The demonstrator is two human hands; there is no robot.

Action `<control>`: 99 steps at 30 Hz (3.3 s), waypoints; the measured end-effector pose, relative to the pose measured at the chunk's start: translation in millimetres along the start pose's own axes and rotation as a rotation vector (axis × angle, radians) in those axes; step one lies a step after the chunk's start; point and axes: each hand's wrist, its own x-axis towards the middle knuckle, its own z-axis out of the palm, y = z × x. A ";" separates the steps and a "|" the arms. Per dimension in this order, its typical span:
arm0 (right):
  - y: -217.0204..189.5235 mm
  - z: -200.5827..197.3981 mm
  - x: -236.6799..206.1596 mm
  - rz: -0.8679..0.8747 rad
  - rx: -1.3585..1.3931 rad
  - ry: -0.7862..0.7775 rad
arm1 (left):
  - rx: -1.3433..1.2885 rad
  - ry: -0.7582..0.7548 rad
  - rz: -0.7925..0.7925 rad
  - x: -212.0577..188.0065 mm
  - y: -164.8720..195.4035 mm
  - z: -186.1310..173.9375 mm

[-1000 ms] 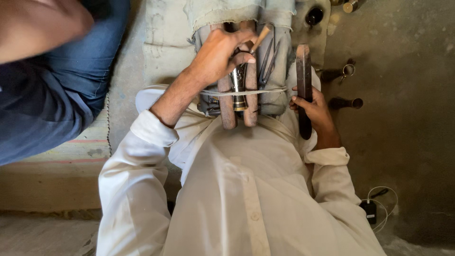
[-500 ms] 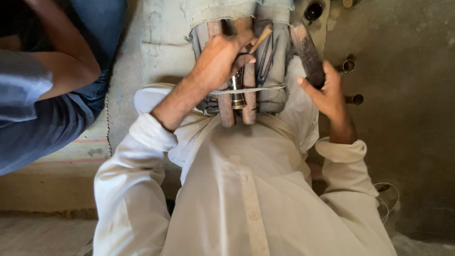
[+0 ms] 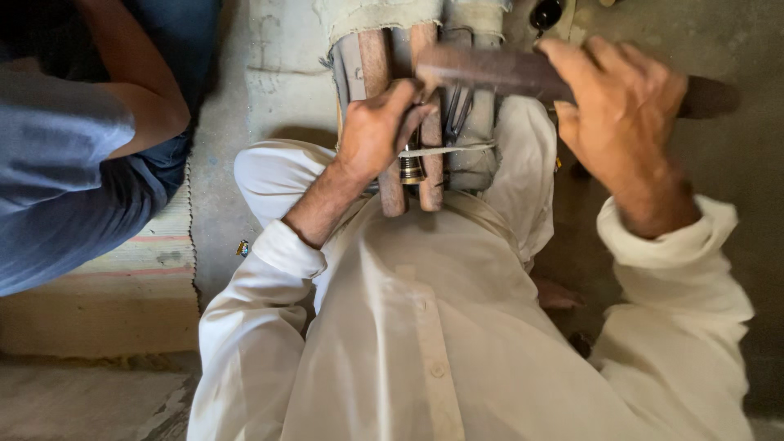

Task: The person sits cross-legged on the floor with a small brass object held upright between wooden stakes strapped to their legs. They hold a punch against the metal and repeatedly strike it with a wooden mallet, rotating and repositioning the piece between strikes to work its surface.

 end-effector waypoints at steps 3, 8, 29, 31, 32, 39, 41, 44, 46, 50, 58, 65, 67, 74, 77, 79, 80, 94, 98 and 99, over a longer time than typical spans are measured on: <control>-1.3 -10.8 1.5 0.030 -0.048 -0.053 | -0.202 0.056 -0.112 4.1 -1.8 -3.2; 10.4 3.7 -19.0 0.345 0.381 -0.215 | -0.323 -0.038 -0.021 28.1 -8.0 -21.4; 32.7 45.0 -51.2 0.409 0.334 -0.282 | -0.288 -0.184 -0.174 48.9 -10.7 -23.5; 29.1 49.7 -53.4 0.480 0.551 -0.286 | -0.252 -0.261 -0.047 53.8 -12.2 -24.5; 28.2 51.6 -55.1 0.482 0.547 -0.285 | -0.234 -0.301 0.021 55.8 -12.3 -24.7; 24.6 77.0 -74.4 0.497 0.537 -0.096 | -0.046 -0.385 0.212 61.1 -8.9 -28.1; 29.5 82.4 -77.1 0.503 0.524 0.017 | -0.057 -0.394 0.203 62.5 -8.8 -28.4; 40.4 81.6 -74.6 0.371 0.426 0.098 | 0.007 -0.424 0.177 63.8 -9.5 -26.6; 49.8 72.5 -68.2 0.199 0.140 -0.022 | 0.000 -0.388 0.211 62.3 -10.4 -24.8; 49.1 49.8 -52.3 0.210 0.142 -0.040 | -0.045 -0.316 0.175 54.6 -11.1 -19.7; 39.2 19.7 7.6 -0.059 0.012 -0.071 | -0.016 -0.149 0.059 35.8 -7.1 -9.9; 36.6 -2.4 50.6 -0.076 -0.065 -0.180 | -0.019 0.001 -0.048 25.7 3.4 2.2; 36.6 -5.6 55.5 -0.001 0.024 -0.225 | -0.028 0.051 -0.067 22.7 6.1 6.1; 36.3 -4.3 55.9 -0.114 -0.133 -0.141 | -0.083 0.117 -0.148 13.2 7.1 15.2; 36.0 -7.3 54.0 -0.148 -0.300 -0.300 | -0.054 0.120 -0.138 10.0 5.7 18.3; 35.5 -10.5 52.7 -0.228 -0.282 -0.208 | -0.208 0.233 -0.141 5.3 6.9 20.5; 35.2 -11.6 52.4 -0.251 -0.272 -0.169 | -0.285 0.292 -0.146 3.5 6.6 21.1; 24.7 2.0 57.9 -0.301 -0.182 -0.071 | -0.163 0.327 -0.169 -1.3 6.3 27.2; 18.9 -12.2 66.1 -0.307 -0.264 -0.089 | -0.173 0.355 -0.123 -0.4 11.4 26.1; 17.2 -14.0 68.3 -0.312 -0.266 -0.094 | -0.140 0.305 -0.188 -0.2 11.5 26.1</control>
